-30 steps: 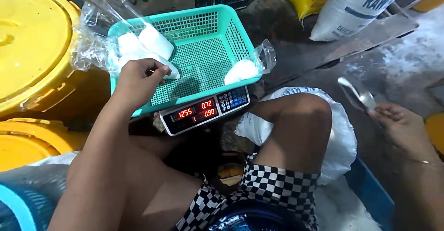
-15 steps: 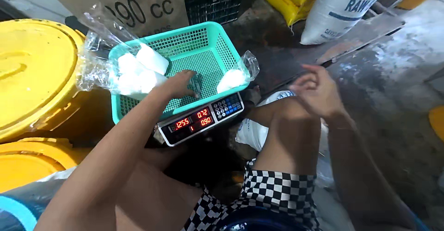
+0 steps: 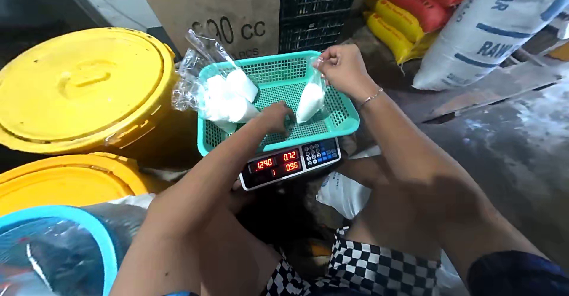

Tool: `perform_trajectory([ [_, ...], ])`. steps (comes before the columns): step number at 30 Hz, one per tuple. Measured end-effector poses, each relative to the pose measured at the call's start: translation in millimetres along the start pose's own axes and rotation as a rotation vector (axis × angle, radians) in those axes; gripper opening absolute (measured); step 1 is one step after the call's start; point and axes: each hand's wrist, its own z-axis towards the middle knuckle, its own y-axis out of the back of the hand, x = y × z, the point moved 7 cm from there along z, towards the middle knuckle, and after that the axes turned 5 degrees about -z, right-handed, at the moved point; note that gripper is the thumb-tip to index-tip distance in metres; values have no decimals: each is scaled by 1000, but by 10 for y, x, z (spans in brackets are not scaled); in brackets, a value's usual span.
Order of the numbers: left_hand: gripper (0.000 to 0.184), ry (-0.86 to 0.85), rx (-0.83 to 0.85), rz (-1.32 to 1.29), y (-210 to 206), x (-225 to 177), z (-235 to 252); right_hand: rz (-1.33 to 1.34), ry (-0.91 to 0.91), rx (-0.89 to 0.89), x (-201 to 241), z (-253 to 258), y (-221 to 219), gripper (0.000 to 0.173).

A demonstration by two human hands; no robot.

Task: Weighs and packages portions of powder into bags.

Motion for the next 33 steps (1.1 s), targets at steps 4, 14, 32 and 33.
perform_trajectory([
  [4, 56, 213, -4, 19, -9, 71, -47, -81, 71, 26, 444, 378, -143, 24],
  [14, 92, 553, 32, 116, 63, -26, -195, 301, 70, 289, 1062, 877, -963, 37],
  [32, 28, 146, -107, -123, 425, -165, -196, 58, 225, 346, -358, -202, -286, 48],
  [33, 25, 81, -110, -166, 465, -275, -244, 79, 266, 338, -368, -230, -281, 56],
])
